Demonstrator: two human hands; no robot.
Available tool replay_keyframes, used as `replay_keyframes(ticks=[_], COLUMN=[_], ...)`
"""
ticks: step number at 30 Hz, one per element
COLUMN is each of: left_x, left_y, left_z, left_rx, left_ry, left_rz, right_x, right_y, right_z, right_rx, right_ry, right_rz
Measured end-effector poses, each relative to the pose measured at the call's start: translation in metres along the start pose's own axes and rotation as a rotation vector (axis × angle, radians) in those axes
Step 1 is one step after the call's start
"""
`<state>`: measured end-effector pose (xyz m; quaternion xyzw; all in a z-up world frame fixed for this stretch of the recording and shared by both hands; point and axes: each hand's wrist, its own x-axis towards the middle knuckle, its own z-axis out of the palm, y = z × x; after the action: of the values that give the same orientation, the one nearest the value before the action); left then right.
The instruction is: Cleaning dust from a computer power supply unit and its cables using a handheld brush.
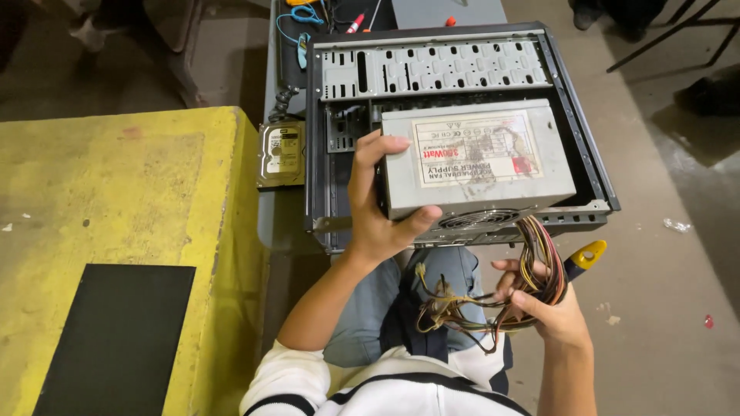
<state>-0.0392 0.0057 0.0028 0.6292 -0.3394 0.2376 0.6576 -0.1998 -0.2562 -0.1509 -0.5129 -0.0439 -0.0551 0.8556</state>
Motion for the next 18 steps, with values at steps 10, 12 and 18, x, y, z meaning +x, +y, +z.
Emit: replay_keyframes(ticks=[10, 12, 18], left_x=[0.022, 0.03, 0.06], left_y=[0.01, 0.007, 0.041], left_z=[-0.001, -0.002, -0.02], left_rx=[0.081, 0.034, -0.173], left_ry=[-0.009, -0.071, -0.107], left_rz=[-0.036, 0.041, 0.055], right_x=[0.008, 0.002, -0.001], right_y=[-0.053, -0.06, -0.075], right_z=[0.043, 0.038, 0.056], right_rx=[-0.117, -0.196, -0.216], right_ry=[0.165, 0.15, 0.213], right_rz=[0.115, 0.106, 0.065])
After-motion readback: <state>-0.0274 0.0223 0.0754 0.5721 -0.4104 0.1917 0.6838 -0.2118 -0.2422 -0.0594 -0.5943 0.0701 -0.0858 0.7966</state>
